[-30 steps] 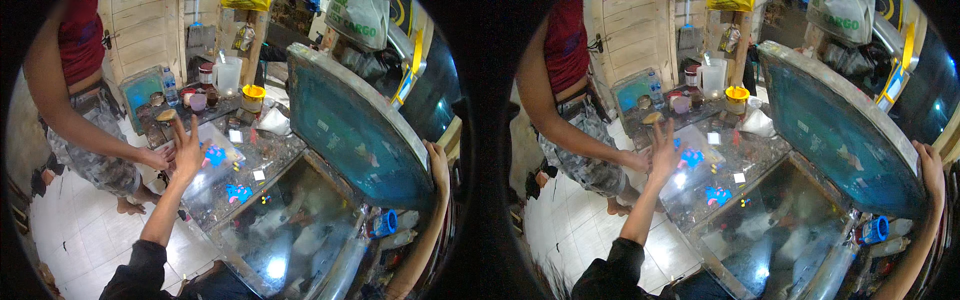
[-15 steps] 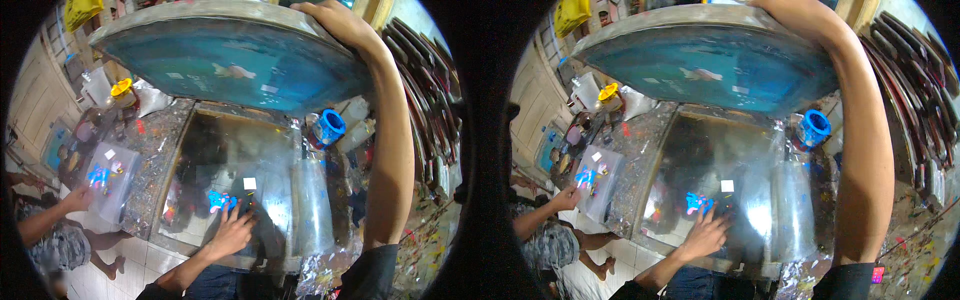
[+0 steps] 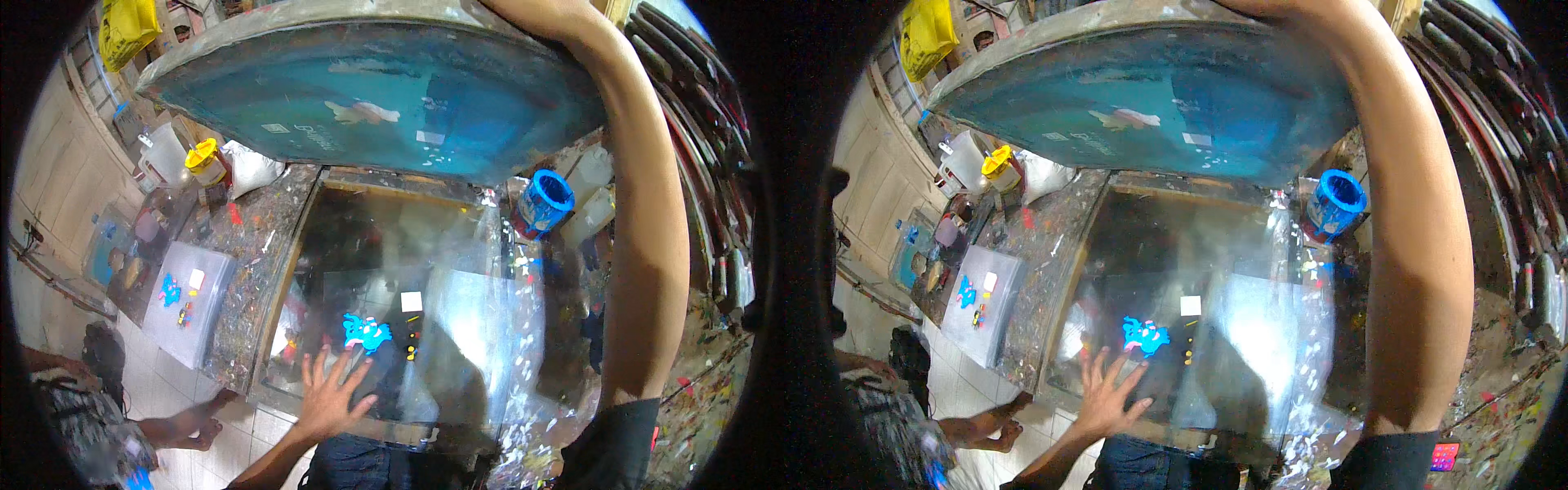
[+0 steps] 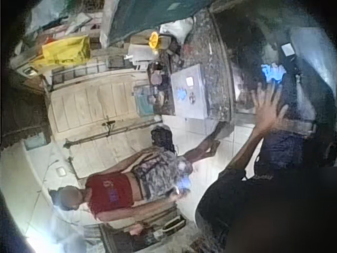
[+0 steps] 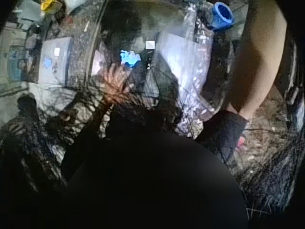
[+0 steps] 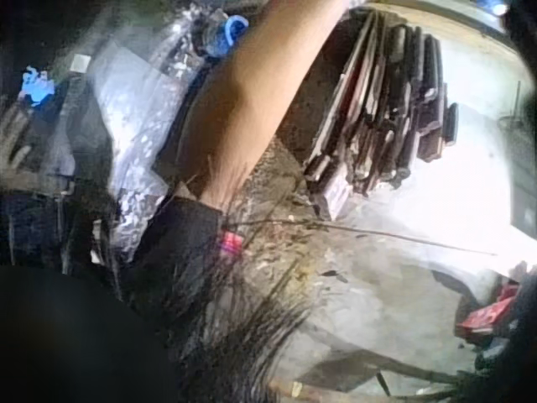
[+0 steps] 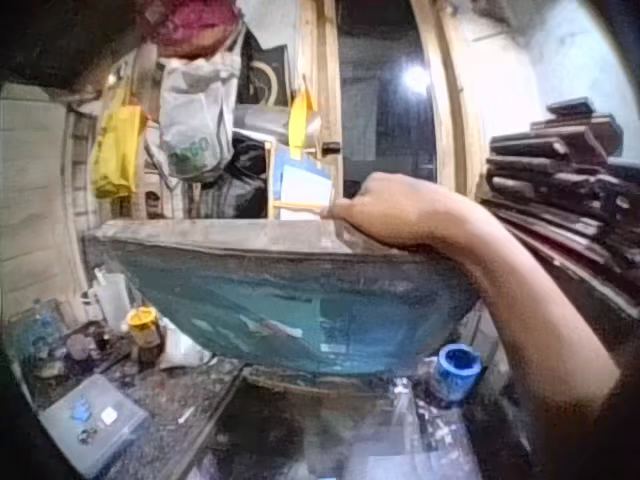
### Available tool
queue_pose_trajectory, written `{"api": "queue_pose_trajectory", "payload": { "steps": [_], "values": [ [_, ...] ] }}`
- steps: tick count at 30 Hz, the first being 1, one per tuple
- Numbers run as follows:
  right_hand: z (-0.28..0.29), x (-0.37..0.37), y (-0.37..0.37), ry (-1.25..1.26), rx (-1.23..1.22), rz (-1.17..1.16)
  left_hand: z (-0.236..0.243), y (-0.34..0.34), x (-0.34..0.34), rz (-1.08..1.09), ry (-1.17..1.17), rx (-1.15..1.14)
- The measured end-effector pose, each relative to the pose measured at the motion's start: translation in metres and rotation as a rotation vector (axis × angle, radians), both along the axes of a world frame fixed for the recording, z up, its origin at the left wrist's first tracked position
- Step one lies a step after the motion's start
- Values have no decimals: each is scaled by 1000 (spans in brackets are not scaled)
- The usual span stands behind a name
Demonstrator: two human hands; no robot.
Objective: The person repeatedly wipes a screen printing frame with a blue squeegee, then opens the frame to place small colorful plastic pieces onto the mesh. The person closes the frame and repeats the wiping and opening cycle multiple times.
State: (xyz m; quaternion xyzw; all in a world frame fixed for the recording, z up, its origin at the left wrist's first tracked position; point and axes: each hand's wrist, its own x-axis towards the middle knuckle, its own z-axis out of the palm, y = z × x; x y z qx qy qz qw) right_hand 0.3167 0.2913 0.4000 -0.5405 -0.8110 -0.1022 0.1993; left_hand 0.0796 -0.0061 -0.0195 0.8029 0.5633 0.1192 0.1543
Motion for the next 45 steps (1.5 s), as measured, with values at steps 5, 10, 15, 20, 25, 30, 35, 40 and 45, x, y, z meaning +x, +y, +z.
{"api": "queue_pose_trajectory", "payload": {
  "steps": [5,10,15,20,25,30,35,40,45],
  "values": [
    [3,-6,0,17,-4,2,3,21,-30,-145,247,-9],
    [3,-4,-2,2,-10,37,-1,45,-38,-204,388,-95],
    [4,-9,2,-5,-49,43,-3,45,-46,-238,224,-64],
    [3,-8,5,-37,18,40,-5,47,-41,-240,218,-65],
    [6,-5,17,-160,91,68,-5,48,-43,-238,194,-60],
    [7,-3,25,-37,69,73,1,47,-42,-236,222,-98],
    [3,-2,11,103,-36,90,-6,46,-40,-229,226,-84],
    [3,1,-2,66,-66,151,-5,44,-50,-250,148,-18],
    [8,-2,10,52,-73,52,32,22,15,-82,83,-61]
  ]
}}
